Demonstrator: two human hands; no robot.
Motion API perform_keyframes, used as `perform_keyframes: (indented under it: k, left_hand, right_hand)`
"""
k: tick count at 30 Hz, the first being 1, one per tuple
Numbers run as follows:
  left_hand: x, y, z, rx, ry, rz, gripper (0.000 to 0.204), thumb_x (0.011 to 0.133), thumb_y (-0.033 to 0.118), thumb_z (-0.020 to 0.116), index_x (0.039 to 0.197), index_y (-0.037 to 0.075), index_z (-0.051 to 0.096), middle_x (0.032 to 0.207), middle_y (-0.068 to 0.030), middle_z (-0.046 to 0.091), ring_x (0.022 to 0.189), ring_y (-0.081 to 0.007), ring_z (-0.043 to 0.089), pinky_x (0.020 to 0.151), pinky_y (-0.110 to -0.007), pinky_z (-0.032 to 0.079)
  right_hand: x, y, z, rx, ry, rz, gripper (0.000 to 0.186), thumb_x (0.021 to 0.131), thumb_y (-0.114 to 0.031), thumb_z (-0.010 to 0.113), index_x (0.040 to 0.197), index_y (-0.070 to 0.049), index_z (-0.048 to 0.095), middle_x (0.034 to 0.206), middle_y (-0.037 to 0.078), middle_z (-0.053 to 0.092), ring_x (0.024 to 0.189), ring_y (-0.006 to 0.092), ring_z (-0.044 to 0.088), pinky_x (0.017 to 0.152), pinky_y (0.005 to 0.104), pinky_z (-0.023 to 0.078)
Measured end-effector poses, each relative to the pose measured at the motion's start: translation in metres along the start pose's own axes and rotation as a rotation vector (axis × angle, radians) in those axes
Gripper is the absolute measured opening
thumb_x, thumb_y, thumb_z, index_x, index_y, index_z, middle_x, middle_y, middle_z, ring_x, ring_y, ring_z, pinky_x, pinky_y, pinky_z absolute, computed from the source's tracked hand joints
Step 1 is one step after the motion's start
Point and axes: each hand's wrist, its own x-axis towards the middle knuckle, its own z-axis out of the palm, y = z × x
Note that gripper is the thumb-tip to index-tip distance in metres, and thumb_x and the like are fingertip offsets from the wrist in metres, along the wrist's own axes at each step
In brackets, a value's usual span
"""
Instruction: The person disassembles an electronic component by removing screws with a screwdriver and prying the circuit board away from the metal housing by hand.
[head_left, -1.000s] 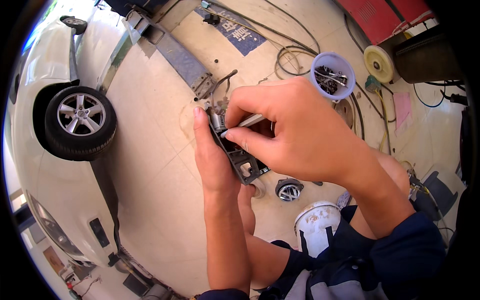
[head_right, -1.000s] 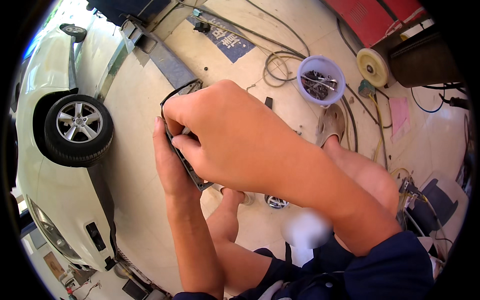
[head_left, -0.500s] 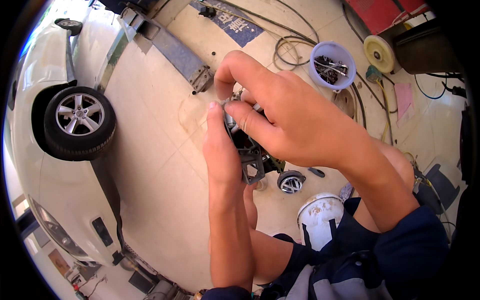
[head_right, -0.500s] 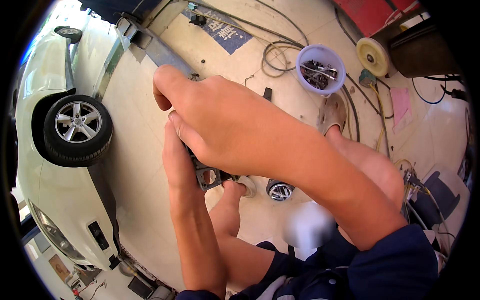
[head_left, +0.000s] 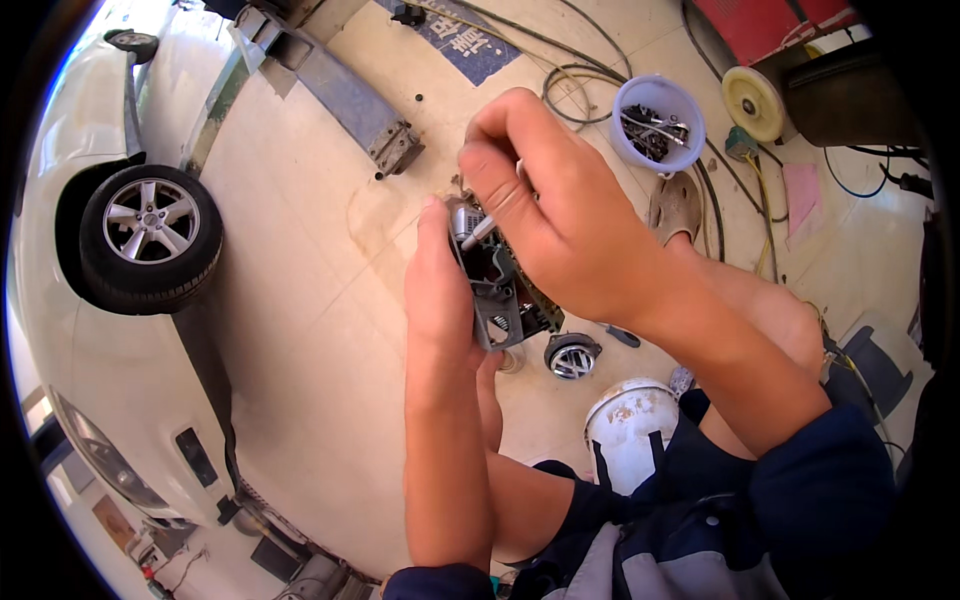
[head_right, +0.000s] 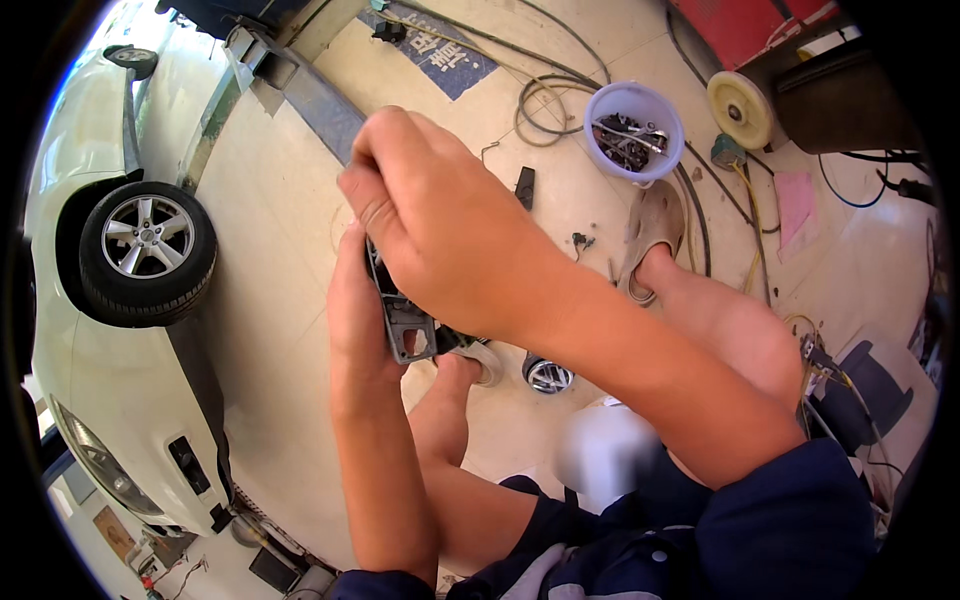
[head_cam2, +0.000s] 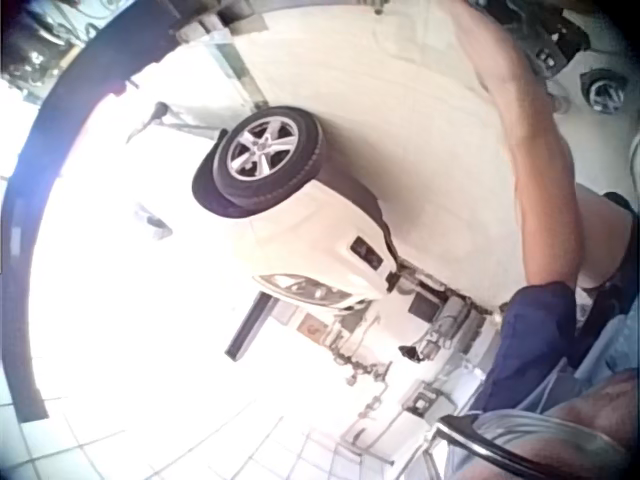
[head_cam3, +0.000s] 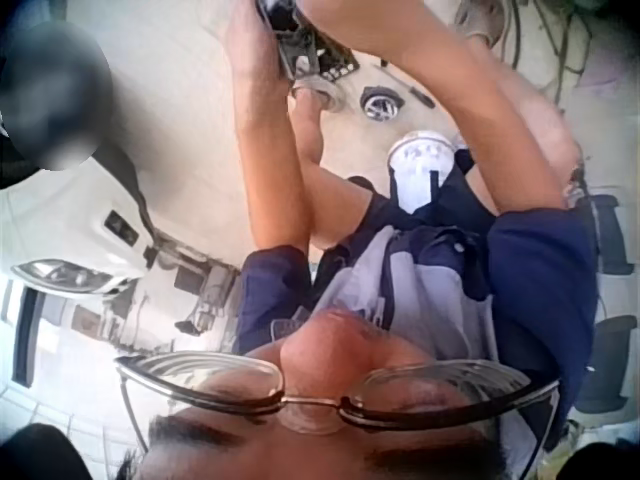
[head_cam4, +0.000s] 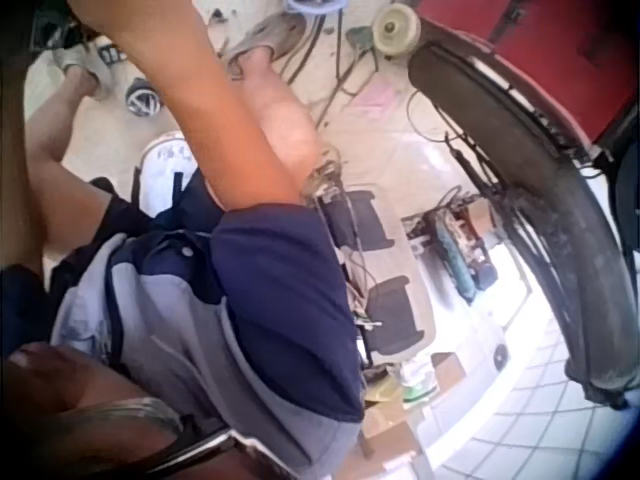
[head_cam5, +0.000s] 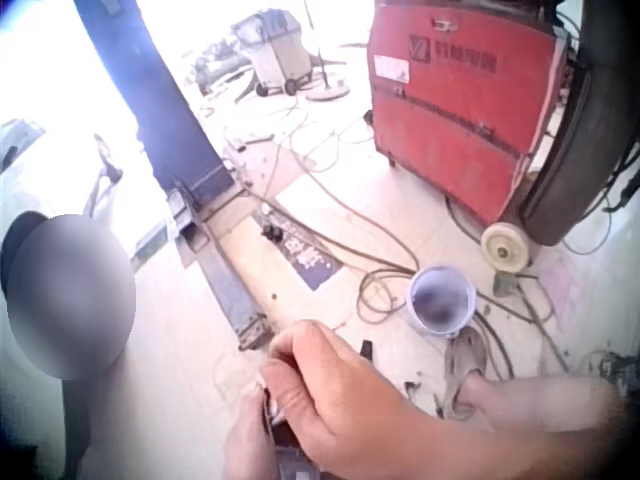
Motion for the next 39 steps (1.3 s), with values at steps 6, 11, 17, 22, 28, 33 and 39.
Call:
perform_keyframes:
  k: [6, 11, 17, 22, 28, 33, 39]
  left_hand:
    - [-0.008, -0.004, 0.017, -0.066, 0.068, 0.125, 0.041, 0.102, 0.044, 0.036, 0.096, 0.009, 0.055, 0.072, -0.0018, 0.063, 0.053, -0.011, 0.059, 0.041, -0.026, 0.043]
    - [0.001, -0.01, 0.009, -0.122, 0.057, 0.175, 0.035, 0.102, 0.044, 0.036, 0.096, 0.015, 0.054, 0.07, 0.0028, 0.061, 0.049, -0.0075, 0.056, 0.034, -0.024, 0.036]
    - [0.0, -0.007, 0.011, -0.123, 0.102, 0.134, 0.037, 0.102, 0.044, 0.034, 0.096, 0.014, 0.054, 0.067, 0.0033, 0.059, 0.047, -0.0082, 0.054, 0.035, -0.024, 0.036]
    - [0.01, -0.014, 0.0, -0.136, 0.073, 0.176, 0.039, 0.103, 0.045, 0.033, 0.095, 0.013, 0.054, 0.067, 0.0029, 0.059, 0.05, -0.0088, 0.056, 0.038, -0.025, 0.039]
    - [0.01, -0.013, 0.007, -0.226, 0.056, 0.154, 0.038, 0.103, 0.044, 0.034, 0.093, 0.012, 0.053, 0.065, 0.0016, 0.058, 0.045, -0.0094, 0.053, 0.035, -0.024, 0.039]
    - [0.002, -0.011, 0.001, -0.184, 0.029, 0.1, 0.041, 0.103, 0.043, 0.037, 0.102, 0.006, 0.056, 0.087, -0.0048, 0.063, 0.074, -0.0135, 0.062, 0.064, -0.029, 0.051]
    - [-0.004, -0.014, -0.005, -0.176, -0.024, 0.115, 0.038, 0.103, 0.043, 0.04, 0.105, 0.009, 0.057, 0.09, -0.0037, 0.062, 0.077, -0.0108, 0.063, 0.066, -0.027, 0.052]
  right_hand:
    - [0.01, -0.006, 0.011, 0.8, 0.218, 0.322, 0.023, 0.105, -0.021, 0.043, 0.092, -0.002, 0.049, 0.073, -0.001, 0.04, 0.067, 0.0097, 0.038, 0.066, 0.0253, 0.038]
    - [0.007, -0.015, 0.016, 0.8, 0.136, 0.333, 0.022, 0.103, -0.017, 0.041, 0.102, 0.002, 0.052, 0.072, 0.002, 0.043, 0.071, 0.0118, 0.042, 0.069, 0.026, 0.039]
    - [0.019, -0.016, 0.023, 0.872, 0.239, 0.365, 0.021, 0.096, -0.013, 0.042, 0.103, 0.002, 0.055, 0.074, 0.001, 0.05, 0.067, 0.0096, 0.043, 0.064, 0.0246, 0.04]
    - [0.016, -0.014, 0.024, 0.891, 0.235, 0.317, 0.018, 0.095, -0.018, 0.049, 0.095, -0.001, 0.055, 0.073, 0.0, 0.05, 0.066, 0.0079, 0.042, 0.064, 0.0225, 0.038]
    - [0.016, -0.02, 0.025, 0.908, 0.262, 0.326, 0.042, 0.086, -0.02, 0.066, 0.056, -0.012, 0.037, 0.051, -0.006, 0.035, 0.049, 0.0038, 0.028, 0.046, 0.0238, 0.023]
    - [0.016, -0.016, 0.022, 0.807, 0.217, 0.324, 0.044, 0.074, -0.007, 0.064, 0.052, -0.012, 0.026, 0.051, -0.007, 0.026, 0.049, 0.0042, 0.022, 0.043, 0.0273, 0.017]
    - [0.013, -0.025, 0.026, 0.698, 0.126, 0.247, 0.036, 0.068, 0.001, 0.052, 0.053, -0.01, 0.022, 0.053, -0.006, 0.022, 0.053, 0.0045, 0.019, 0.044, 0.0283, 0.015]
